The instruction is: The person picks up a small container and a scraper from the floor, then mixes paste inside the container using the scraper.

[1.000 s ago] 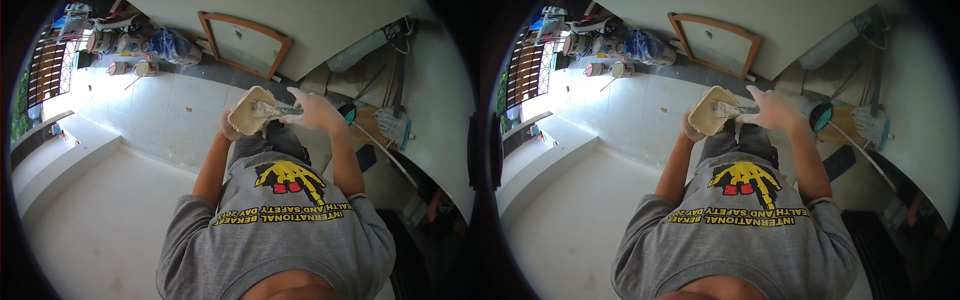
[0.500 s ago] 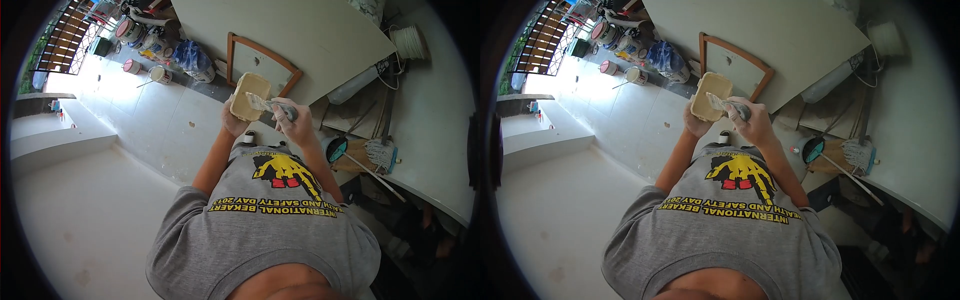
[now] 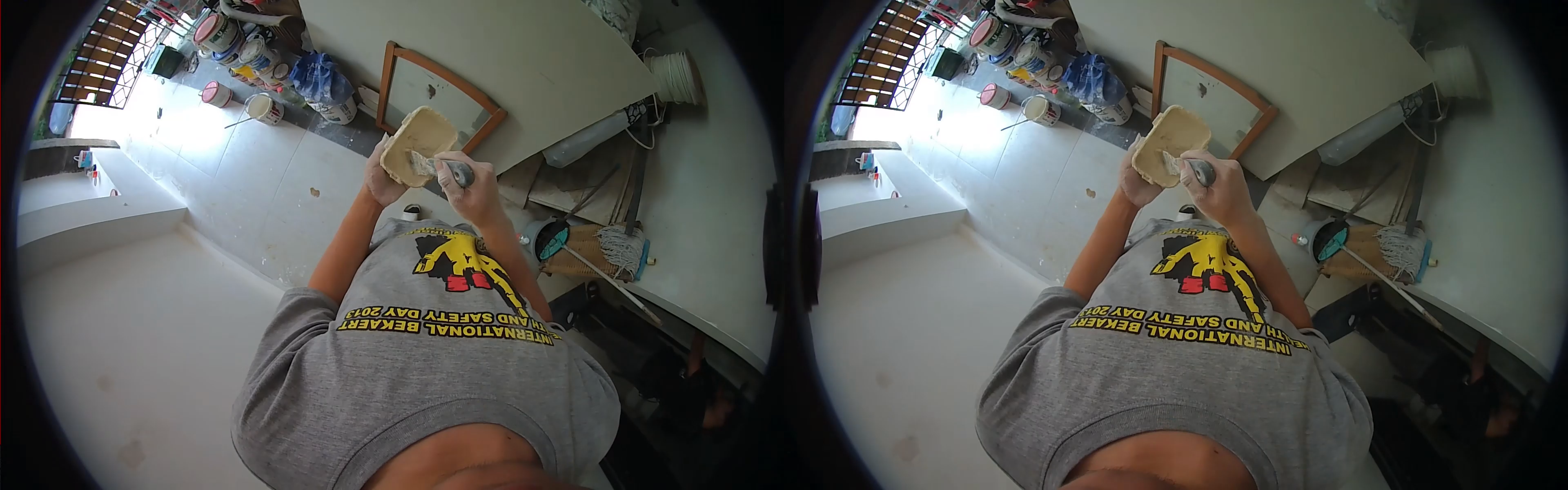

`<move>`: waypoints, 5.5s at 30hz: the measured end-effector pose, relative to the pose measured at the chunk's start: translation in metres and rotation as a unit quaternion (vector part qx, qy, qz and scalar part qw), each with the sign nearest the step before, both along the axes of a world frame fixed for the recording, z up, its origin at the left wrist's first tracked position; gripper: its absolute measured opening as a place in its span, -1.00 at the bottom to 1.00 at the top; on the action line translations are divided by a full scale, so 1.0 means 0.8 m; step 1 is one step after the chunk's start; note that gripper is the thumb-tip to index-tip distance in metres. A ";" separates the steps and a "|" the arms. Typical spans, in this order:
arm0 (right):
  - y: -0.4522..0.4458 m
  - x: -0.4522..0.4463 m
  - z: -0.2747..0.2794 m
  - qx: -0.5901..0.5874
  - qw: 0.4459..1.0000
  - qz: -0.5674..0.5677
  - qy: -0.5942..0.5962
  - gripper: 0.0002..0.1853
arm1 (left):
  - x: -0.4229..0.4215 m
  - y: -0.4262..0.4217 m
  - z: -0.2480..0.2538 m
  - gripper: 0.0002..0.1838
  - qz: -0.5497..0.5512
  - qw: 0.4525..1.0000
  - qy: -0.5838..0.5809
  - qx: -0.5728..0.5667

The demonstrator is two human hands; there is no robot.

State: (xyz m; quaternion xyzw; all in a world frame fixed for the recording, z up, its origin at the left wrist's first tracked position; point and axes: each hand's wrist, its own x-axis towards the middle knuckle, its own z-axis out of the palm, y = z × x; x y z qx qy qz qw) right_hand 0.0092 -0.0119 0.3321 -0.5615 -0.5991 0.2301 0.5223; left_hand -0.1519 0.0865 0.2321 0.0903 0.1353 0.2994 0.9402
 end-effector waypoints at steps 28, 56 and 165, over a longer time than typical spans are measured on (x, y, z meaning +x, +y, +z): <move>0.078 0.072 -0.042 0.018 0.994 0.111 -0.016 -0.83 | 0.060 0.044 -0.031 -0.47 0.051 0.981 0.164 -0.094; 0.133 0.188 -0.065 -0.027 0.906 0.423 -0.013 -0.87 | 0.168 -0.051 -0.069 -0.55 0.340 0.923 0.120 -0.130; -0.025 0.473 0.008 -0.033 0.984 -0.009 -0.173 -0.78 | 0.415 0.043 0.012 -0.48 -0.174 0.979 0.105 -0.031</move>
